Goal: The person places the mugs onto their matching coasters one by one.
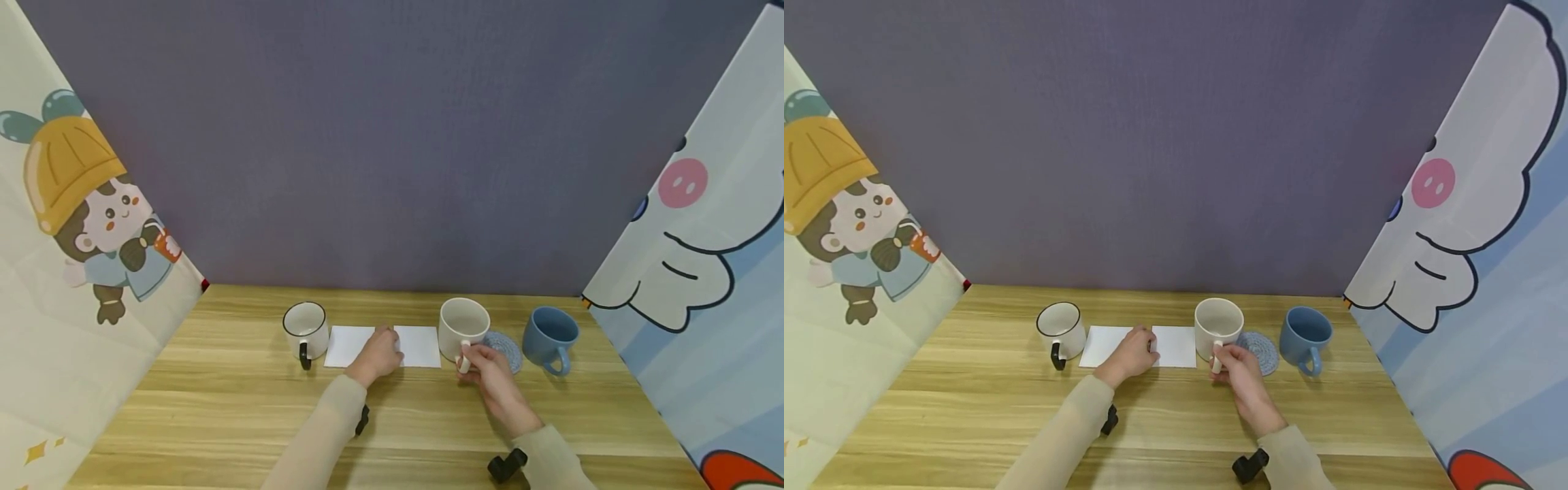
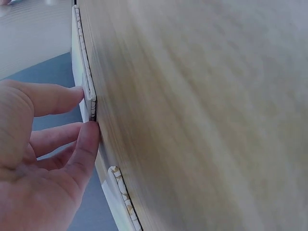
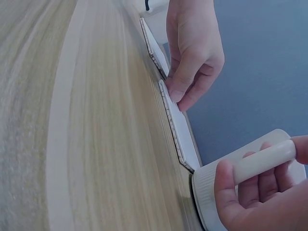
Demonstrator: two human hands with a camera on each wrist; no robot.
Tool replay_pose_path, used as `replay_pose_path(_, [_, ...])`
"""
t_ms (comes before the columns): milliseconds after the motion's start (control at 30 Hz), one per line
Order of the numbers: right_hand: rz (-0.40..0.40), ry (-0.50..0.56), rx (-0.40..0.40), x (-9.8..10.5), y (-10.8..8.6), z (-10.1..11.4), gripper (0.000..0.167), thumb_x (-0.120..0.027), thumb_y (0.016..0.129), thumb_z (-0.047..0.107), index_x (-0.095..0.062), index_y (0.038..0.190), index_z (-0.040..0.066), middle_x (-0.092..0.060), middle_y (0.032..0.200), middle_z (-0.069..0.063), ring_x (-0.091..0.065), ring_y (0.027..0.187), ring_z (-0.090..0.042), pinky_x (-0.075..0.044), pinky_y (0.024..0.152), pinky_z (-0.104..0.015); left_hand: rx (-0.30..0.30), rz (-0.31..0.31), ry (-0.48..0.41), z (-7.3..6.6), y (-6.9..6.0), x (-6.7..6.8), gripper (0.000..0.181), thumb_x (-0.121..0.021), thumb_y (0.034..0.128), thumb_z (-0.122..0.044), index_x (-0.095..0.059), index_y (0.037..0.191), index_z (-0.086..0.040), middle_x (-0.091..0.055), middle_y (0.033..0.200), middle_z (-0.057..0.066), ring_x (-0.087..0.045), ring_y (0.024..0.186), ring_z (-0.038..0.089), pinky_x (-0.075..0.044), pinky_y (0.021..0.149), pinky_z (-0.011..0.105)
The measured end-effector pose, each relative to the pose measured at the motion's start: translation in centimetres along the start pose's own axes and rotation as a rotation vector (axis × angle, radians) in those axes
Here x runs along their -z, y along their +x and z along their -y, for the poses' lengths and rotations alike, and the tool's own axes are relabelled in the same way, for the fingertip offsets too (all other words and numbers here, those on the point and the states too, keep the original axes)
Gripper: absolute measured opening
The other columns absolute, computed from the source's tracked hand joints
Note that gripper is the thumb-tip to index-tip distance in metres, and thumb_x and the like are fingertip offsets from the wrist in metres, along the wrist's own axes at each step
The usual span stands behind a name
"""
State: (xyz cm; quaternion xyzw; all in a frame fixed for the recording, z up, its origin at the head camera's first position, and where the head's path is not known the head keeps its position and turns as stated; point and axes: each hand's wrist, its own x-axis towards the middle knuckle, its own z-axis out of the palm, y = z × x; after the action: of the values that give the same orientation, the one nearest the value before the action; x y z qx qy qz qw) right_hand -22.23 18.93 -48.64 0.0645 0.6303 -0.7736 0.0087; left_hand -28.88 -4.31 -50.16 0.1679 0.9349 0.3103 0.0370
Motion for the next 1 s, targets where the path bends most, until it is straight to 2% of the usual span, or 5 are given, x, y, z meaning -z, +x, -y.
replay_pose_path(567, [-0.008,-0.002,0.014,-0.02,0.09,-0.25,0.017,-0.059,0.102,0.008,-0.062,0.097,-0.007,-0.062,0.082,-0.009,-0.062,0.074,-0.020,-0.058,0.074,-0.037,0.018,0.006,-0.011,0.02,0.05,-0.12,0.036,-0.072,0.0903,-0.007,-0.065,0.119,0.013,-0.056,0.125,0.021,-0.058,0.119,0.039,-0.049,0.102,0.046])
replay_pose_path(1000, [-0.001,-0.041,0.039,-0.26,-0.33,0.17,0.020,-0.061,0.101,0.009,-0.061,0.099,-0.011,-0.061,0.083,-0.010,-0.061,0.076,-0.022,-0.058,0.076,-0.038,0.006,0.001,-0.009,0.00,0.06,0.03,0.033,-0.073,0.0887,-0.007,-0.067,0.114,0.013,-0.058,0.124,0.021,-0.057,0.120,0.040,-0.049,0.102,0.047])
